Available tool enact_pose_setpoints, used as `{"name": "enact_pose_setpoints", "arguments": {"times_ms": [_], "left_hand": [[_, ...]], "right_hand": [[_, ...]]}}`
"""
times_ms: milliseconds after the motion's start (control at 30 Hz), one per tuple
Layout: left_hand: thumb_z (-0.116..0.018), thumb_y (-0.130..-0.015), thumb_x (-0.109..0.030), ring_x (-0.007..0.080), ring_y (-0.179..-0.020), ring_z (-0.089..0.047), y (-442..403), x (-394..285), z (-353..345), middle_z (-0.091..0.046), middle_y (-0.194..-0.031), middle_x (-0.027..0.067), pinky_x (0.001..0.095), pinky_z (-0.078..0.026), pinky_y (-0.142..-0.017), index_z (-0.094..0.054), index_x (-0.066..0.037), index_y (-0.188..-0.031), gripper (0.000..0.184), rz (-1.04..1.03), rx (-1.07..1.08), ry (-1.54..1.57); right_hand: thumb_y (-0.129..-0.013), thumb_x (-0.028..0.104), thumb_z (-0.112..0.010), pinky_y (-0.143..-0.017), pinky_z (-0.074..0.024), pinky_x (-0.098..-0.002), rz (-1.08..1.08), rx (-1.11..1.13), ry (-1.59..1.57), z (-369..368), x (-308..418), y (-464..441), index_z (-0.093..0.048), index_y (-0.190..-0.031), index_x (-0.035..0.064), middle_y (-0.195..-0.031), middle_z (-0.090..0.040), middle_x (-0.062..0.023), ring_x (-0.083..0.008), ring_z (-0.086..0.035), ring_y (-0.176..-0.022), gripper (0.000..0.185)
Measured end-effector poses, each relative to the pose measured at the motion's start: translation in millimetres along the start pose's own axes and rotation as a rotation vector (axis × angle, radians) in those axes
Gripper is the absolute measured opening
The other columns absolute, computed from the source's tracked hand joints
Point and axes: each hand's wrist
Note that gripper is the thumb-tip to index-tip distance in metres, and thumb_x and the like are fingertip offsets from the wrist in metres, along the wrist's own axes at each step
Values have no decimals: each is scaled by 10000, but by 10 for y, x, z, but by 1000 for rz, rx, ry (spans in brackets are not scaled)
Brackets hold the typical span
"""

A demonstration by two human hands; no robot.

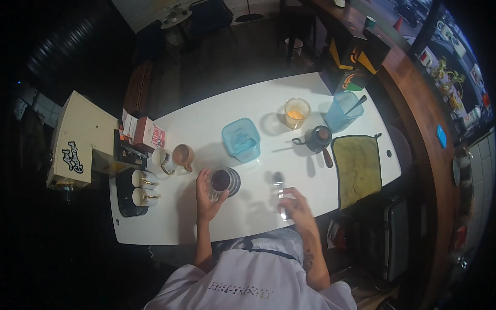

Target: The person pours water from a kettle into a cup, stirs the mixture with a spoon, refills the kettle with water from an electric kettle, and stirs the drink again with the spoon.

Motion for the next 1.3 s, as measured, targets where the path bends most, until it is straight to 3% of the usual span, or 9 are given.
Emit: {"name": "enact_pose_setpoints", "arguments": {"times_ms": [100,300,467,767,967,1100,1300], "left_hand": [[-875,-764,-157,346,-1443,-406,57,-24,89,-425,-1516,239,455,-330,-1195,-310,-16,-1536,967,19,2,-63],[-857,-780,-120,344,-1473,-364,200,47,228,-395,-1537,235,475,-263,-1224,-264,-53,-1566,987,21,-20,-67],[-835,-816,-127,360,-1452,-398,302,63,281,-416,-1523,244,501,-286,-1207,-251,-61,-1577,962,106,-58,-5],[-820,-843,-133,374,-1415,-438,340,70,309,-426,-1510,241,495,-340,-1175,-266,-58,-1566,914,142,-61,46],[-805,-857,-141,349,-1390,-475,335,89,291,-468,-1488,232,467,-359,-1165,-322,-50,-1542,843,146,-76,46],[-787,-880,-141,331,-1393,-473,323,110,282,-480,-1483,211,452,-350,-1174,-366,-27,-1516,771,110,-71,52],[-737,-924,-124,293,-1372,-482,288,-42,280,-521,-1437,197,417,-338,-1167,-455,1,-1455,614,69,-153,3]], "right_hand": [[-1010,112,-620,-522,-335,-201,-62,227,-41,-490,-18,-262,-552,-1230,84,-747,-652,-12,-24,-472,-594,231],[-1008,130,-651,-512,-338,-194,6,401,-41,-1049,14,-656,-568,-1230,39,-742,-646,-16,-26,-475,-591,253],[-1021,155,-644,-460,-316,-197,3,422,13,-1141,-166,-797,-642,-1042,22,-749,-677,-55,-36,-451,-524,135],[-1010,194,-670,-389,-313,-229,-81,328,175,-1164,-95,-766,-667,-892,-17,-653,-661,-90,-66,-458,-428,242],[-999,230,-683,-449,-416,-271,-11,319,204,-1129,-289,-823,-689,-875,-63,-660,-671,-96,-114,-556,-472,318],[-995,210,-694,-473,-445,-246,-28,319,129,-1150,-259,-772,-692,-836,-40,-699,-676,-80,-100,-567,-498,296],[-1035,326,-624,-497,-482,-277,-102,289,157,-1061,-258,-717,-679,-944,-86,-742,-690,-119,-148,-637,-524,425]]}}
Point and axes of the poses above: each hand's wrist, its own y-axis away from the middle knuckle, its own z-axis out of the back of the hand, x = y × z
